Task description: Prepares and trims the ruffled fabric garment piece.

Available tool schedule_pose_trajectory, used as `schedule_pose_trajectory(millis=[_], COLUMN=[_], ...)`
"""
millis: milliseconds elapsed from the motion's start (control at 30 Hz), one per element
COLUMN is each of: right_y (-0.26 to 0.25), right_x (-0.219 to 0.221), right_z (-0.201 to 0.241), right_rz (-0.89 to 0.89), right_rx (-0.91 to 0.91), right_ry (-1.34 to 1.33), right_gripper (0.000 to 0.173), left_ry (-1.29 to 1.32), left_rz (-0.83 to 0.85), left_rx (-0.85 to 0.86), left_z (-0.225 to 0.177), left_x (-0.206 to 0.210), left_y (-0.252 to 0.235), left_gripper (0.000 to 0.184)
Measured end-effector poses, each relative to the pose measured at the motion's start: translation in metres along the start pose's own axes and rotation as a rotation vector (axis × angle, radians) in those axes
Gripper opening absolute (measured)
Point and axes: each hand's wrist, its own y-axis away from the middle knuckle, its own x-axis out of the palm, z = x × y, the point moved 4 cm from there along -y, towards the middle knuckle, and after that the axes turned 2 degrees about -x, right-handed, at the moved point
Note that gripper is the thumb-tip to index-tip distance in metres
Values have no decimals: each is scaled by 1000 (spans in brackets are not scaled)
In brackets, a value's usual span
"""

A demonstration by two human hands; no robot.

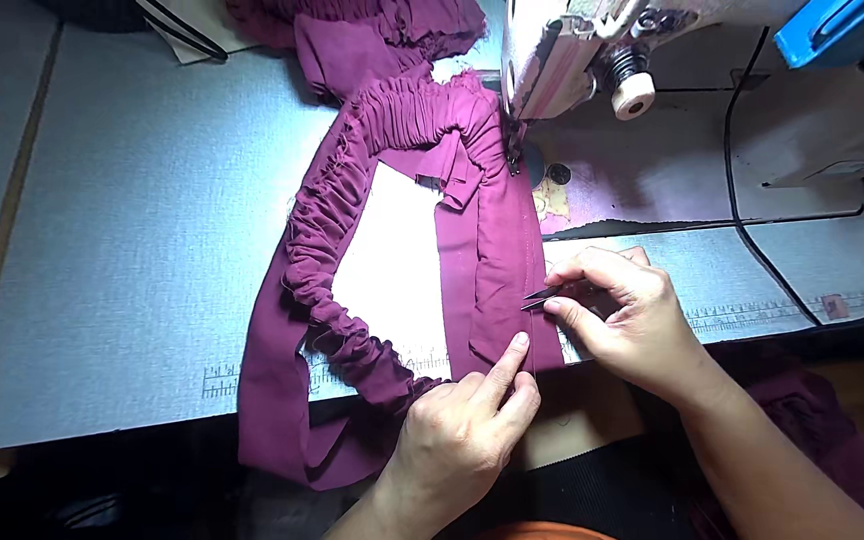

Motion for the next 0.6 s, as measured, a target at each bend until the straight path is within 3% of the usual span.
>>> schedule_pose_trajectory(millis=[67, 200, 233, 467, 600], right_y=[0, 0, 0, -1, 7], right_x=[3, -6, -11, -46, -52], right_z=[3, 11, 12, -36, -51], right_rz=[3, 45, 19, -144, -188], right_rx=[-15, -29, -46, 218, 213], right_ry=[-9, -544, -527, 213, 426], right_gripper=[14, 13, 13, 27, 27], left_ry=[0, -7, -11, -49, -101], left_rz=[0, -4, -4, -63, -146], left_rx=[3, 8, 8, -9, -68], left_z=[0, 0, 0, -3, -9], left_x=[0, -1, -1, -3, -9], left_y=[0, 0, 0, 4, 2], left_gripper=[25, 24, 24, 22, 18])
